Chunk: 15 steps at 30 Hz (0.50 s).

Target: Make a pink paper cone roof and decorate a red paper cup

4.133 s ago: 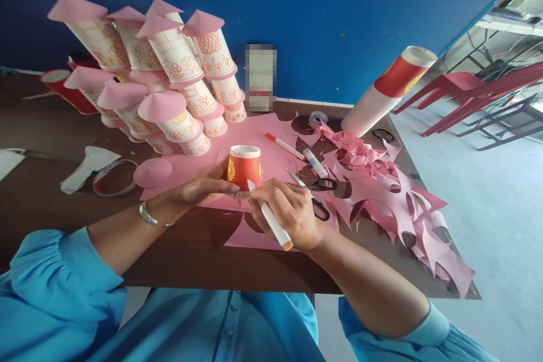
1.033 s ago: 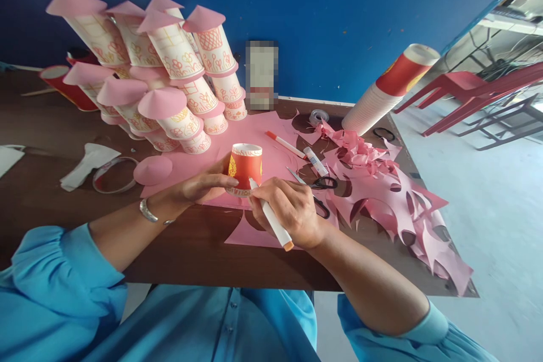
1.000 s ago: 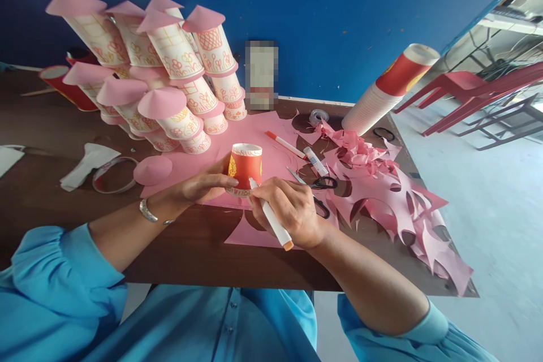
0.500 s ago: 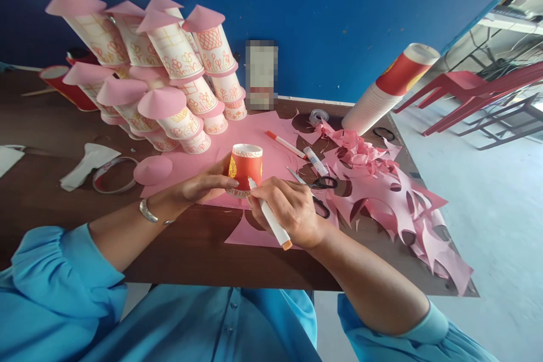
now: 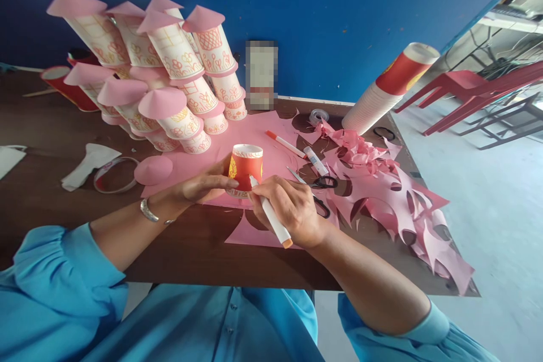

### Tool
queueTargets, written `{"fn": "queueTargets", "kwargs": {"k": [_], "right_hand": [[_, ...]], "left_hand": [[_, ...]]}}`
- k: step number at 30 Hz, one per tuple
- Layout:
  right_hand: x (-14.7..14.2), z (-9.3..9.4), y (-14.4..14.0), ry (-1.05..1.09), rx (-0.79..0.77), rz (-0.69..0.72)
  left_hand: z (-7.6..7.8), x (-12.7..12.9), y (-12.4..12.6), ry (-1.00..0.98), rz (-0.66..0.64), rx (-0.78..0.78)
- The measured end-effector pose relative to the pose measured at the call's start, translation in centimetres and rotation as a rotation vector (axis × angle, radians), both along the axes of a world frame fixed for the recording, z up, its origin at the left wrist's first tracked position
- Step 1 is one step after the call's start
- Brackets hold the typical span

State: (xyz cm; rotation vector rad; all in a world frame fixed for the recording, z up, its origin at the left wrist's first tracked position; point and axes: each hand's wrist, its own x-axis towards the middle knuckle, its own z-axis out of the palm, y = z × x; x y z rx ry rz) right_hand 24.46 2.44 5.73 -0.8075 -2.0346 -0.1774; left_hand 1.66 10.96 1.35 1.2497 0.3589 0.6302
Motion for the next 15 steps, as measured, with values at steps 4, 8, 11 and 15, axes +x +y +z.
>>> {"fn": "queueTargets", "kwargs": {"k": [4, 8, 11, 15], "right_hand": [[-0.01, -0.05, -0.13, -0.016, 0.0, -0.013], [0.0, -0.06, -0.23, -0.018, -0.004, -0.013], [-0.07, -0.05, -0.26, -0.013, -0.015, -0.008], [-0.21, -0.13, -0.22, 0.001, -0.007, 0.002]], "left_hand": [[0.13, 0.0, 0.06, -0.002, -0.025, 0.017], [0.12, -0.06, 0.07, 0.019, -0.016, 0.025], [0.07, -0.04, 0.04, 0.027, -0.001, 0.018], [0.06, 0.08, 0.05, 0.032, 0.006, 0.02]]}}
